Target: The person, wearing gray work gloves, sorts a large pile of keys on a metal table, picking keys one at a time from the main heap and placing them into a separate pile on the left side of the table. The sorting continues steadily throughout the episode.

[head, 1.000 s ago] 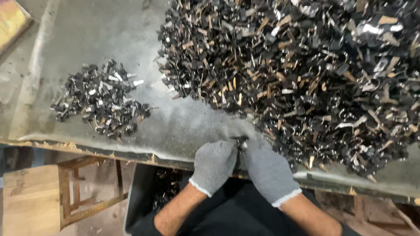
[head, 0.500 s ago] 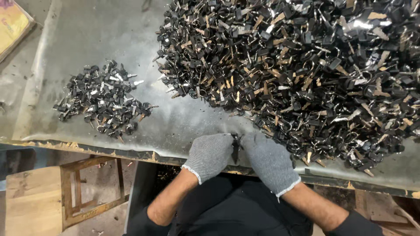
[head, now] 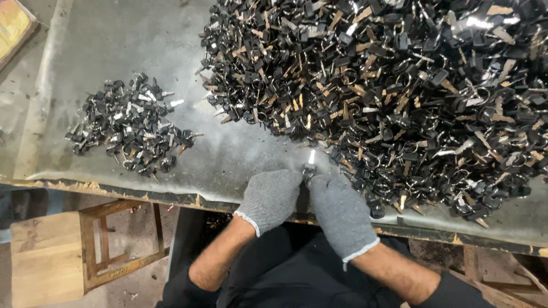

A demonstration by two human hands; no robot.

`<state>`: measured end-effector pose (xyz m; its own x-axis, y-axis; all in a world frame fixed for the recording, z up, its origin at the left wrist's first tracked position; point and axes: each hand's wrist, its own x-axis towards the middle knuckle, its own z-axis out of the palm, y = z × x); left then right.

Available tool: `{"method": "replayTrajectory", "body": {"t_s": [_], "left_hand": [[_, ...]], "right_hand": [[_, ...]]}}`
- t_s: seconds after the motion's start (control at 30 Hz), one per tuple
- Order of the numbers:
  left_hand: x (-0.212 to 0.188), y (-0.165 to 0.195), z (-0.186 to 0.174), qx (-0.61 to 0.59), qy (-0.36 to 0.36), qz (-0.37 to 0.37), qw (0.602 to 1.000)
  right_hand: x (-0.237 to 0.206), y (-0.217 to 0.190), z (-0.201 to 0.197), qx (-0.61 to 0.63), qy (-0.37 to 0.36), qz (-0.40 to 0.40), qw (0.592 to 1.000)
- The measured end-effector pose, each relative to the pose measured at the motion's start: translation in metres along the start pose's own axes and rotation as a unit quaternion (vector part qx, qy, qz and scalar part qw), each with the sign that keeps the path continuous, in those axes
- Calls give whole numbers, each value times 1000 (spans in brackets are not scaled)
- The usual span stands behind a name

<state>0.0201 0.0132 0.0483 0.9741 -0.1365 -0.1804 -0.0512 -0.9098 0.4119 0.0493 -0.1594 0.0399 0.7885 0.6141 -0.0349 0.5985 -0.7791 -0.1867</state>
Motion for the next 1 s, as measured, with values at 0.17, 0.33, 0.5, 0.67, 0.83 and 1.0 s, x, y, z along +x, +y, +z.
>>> {"method": "replayTrajectory", "body": {"t_s": [0.17,0.33,0.5,0.67,0.83,1.0], "left_hand": [[-3,3,0,-32,58,-22,998],[-7,8,2,31,50,-46,997],[-12,10,10,55,119,21,991],[-15,14,16,85,75,-34,993],[-19,14,20,-18,171,-42,984],[-20,5,25,-71,194,-34,978]], "right_hand": [[28,17,-41,209,-263,0,942],[18,24,-23,226,-180,74,954],[-1,10,8,60,130,-83,986],[3,19,-1,195,-125,53,971],[-10,18,5,115,-141,55,982],[-14,7,10,48,-53,-26,997]]}}
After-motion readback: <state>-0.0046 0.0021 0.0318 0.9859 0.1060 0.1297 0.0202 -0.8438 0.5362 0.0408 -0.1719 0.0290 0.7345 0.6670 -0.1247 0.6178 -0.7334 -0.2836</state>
